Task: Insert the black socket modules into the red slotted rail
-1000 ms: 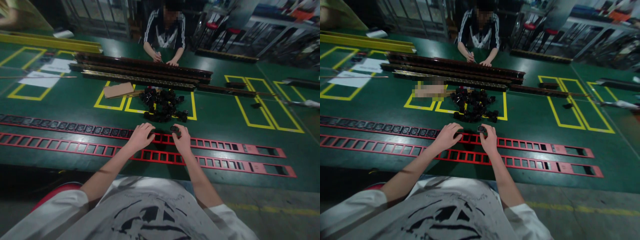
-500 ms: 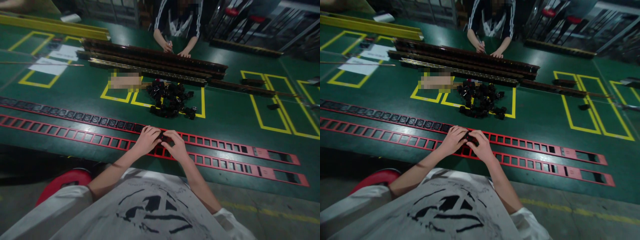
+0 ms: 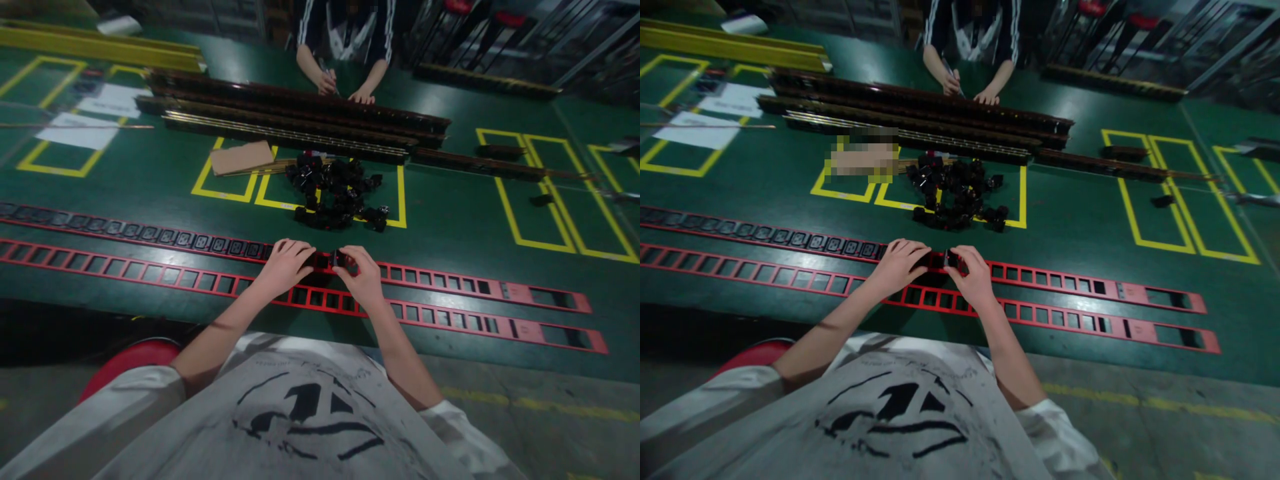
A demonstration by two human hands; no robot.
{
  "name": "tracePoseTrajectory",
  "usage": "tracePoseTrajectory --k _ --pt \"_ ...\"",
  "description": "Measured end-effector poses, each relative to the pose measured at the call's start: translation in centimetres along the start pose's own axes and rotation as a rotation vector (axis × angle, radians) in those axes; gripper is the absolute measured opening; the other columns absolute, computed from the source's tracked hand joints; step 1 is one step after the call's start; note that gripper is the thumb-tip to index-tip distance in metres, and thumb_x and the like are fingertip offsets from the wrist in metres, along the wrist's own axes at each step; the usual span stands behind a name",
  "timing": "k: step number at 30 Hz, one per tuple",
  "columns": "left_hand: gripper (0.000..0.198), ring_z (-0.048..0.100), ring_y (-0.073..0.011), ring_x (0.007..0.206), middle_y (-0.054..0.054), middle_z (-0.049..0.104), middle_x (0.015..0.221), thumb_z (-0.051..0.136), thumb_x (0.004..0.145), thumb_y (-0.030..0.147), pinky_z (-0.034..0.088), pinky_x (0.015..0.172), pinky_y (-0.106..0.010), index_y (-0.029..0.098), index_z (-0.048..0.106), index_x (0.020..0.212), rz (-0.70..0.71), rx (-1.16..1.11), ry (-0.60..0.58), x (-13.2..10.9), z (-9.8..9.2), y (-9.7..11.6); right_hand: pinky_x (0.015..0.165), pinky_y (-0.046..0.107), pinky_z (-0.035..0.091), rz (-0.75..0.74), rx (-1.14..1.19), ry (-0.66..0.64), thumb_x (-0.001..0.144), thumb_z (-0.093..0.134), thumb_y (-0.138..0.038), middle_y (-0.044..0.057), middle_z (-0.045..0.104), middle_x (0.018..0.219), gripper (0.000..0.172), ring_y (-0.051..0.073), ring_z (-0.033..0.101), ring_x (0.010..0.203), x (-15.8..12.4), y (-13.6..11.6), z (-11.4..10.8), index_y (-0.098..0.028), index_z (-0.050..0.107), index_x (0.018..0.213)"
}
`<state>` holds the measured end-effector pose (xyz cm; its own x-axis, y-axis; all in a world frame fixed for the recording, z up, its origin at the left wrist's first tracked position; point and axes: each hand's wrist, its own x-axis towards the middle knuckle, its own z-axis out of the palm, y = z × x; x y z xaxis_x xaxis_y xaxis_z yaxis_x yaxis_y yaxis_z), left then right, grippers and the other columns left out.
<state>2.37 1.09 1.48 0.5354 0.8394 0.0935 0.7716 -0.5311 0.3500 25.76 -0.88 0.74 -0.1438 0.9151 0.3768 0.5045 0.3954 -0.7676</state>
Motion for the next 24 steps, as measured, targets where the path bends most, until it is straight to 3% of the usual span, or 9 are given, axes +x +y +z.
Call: tracePoseTrajectory --k 5,10,17,24 --pt "0.038 0.057 -0.0288 0.125 -0.01 0.066 0.134 0.061 0.097 0.032 0.04 0.107 -0.046 0.021 0.062 0.133 -0.007 0.04 -0.001 0.0 0.6 -0.9 0.094 0.048 0.056 -0.068 -0.042 -0.041 0.092 0.069 -0.034 0.011 0.071 0.114 0.029 0.027 0.066 0.108 0.5 0.5 1.1 -0.025 0.069 0.12" --pt "0.036 0.06 -0.0259 0.127 -0.009 0.068 0.137 0.058 0.099 0.03 0.034 0.115 -0.045 0.021 0.059 0.134 0.023 0.02 -0.012 0.1 0.7 -0.9 0.096 0.05 0.052 -0.041 -0.124 -0.121 0.092 0.069 -0.035 0.01 0.073 0.112 0.029 0.029 0.065 0.106 0.5 1.0 2.3 -0.024 0.071 0.119" --pt "0.046 0.055 -0.0274 0.138 -0.014 0.058 0.151 0.058 0.1 0.029 0.032 0.119 -0.047 0.015 0.053 0.144 0.024 0.065 -0.018 0.1 0.9 -0.8 0.089 0.048 0.05 -0.077 -0.251 -0.186 0.093 0.069 -0.032 0.011 0.072 0.115 0.032 0.03 0.063 0.104 0.4 1.1 2.5 -0.023 0.07 0.123" --pt "0.044 0.058 -0.0258 0.134 -0.01 0.064 0.145 0.062 0.098 0.031 0.033 0.119 -0.047 0.021 0.058 0.14 -0.014 0.033 -0.094 0.6 0.4 -1.0 0.087 0.047 0.048 -0.089 -0.351 -0.191 0.093 0.07 -0.03 0.01 0.071 0.114 0.033 0.03 0.06 0.105 0.1 0.9 2.6 -0.023 0.068 0.125"
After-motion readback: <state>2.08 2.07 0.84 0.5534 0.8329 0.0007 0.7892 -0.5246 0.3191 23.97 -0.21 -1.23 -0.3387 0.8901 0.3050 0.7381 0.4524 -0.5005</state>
